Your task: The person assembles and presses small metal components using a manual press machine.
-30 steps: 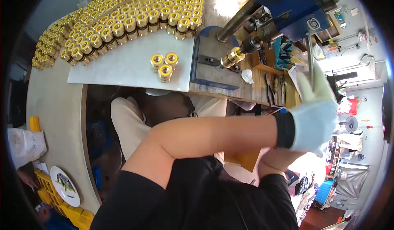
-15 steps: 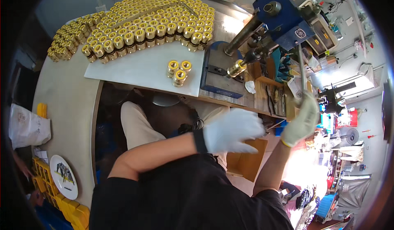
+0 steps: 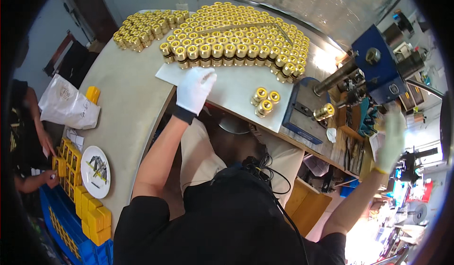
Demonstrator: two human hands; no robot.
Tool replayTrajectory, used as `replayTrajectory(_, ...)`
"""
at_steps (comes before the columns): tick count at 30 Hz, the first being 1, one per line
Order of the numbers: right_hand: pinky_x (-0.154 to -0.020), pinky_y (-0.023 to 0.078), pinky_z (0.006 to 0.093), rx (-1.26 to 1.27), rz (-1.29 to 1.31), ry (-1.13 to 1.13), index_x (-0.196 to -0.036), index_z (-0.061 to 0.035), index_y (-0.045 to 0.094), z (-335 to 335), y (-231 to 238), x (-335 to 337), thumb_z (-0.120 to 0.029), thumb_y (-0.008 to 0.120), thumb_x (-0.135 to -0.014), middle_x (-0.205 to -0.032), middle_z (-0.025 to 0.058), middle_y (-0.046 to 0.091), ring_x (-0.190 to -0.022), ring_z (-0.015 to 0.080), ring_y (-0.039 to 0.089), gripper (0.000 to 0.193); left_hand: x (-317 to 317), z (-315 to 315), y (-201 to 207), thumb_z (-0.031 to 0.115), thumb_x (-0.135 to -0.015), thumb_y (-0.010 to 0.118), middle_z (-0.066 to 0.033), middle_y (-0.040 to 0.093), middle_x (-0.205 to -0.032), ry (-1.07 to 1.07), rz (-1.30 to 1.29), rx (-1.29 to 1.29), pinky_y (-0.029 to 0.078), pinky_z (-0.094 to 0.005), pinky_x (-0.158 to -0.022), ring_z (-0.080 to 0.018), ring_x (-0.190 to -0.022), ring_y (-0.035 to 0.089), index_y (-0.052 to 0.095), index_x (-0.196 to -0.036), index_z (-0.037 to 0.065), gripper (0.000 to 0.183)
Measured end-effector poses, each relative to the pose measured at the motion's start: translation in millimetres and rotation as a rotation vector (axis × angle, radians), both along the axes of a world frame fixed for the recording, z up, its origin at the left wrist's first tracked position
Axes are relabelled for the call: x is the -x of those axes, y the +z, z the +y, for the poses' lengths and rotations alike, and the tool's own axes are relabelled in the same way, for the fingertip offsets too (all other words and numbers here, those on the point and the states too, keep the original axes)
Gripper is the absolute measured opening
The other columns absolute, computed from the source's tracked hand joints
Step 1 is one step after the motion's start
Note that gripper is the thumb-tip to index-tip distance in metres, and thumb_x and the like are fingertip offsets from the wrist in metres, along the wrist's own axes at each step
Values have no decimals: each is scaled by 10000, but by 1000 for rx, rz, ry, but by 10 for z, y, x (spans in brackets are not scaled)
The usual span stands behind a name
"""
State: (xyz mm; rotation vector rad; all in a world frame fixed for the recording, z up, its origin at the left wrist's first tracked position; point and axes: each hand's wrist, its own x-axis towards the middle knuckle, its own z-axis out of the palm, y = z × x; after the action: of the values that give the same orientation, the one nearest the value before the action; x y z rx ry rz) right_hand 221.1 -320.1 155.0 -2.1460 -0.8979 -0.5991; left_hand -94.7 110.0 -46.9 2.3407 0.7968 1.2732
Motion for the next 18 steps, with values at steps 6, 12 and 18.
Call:
replayTrajectory(6, -944, 553, 374, 132, 424, 30, -1296, -19, 724, 821, -1214, 377, -396, 811, -876, -1116, 158, 760, -1008, 278, 728, 571, -212, 763, -76, 271, -879, 802, -68, 724, -984, 270, 162, -364, 558, -439, -789, -291, -906, 703, 776, -1103, 167, 249)
replayTrajectory(12, -892, 550, 434, 195, 251, 9, -1096, -20, 750, 1030, -1295, 266, -443, 808, -837, -1060, 225, 723, -1005, 386, 707, 499, -299, 819, 77, 298, -884, 808, -85, 694, -943, 288, 254, -373, 555, -450, -797, -305, -918, 694, 764, -1051, 146, 230)
replayTrajectory(18, -796, 559, 383, 102, 342, -48, -1021, -4, 773, 1049, -1246, 261, -445, 843, -799, -935, 195, 745, -856, 303, 739, 498, -370, 686, 64, 313, -860, 834, -117, 707, -1038, 389, 368, -275, 562, -443, -851, -299, -995, 691, 770, -919, 89, 241)
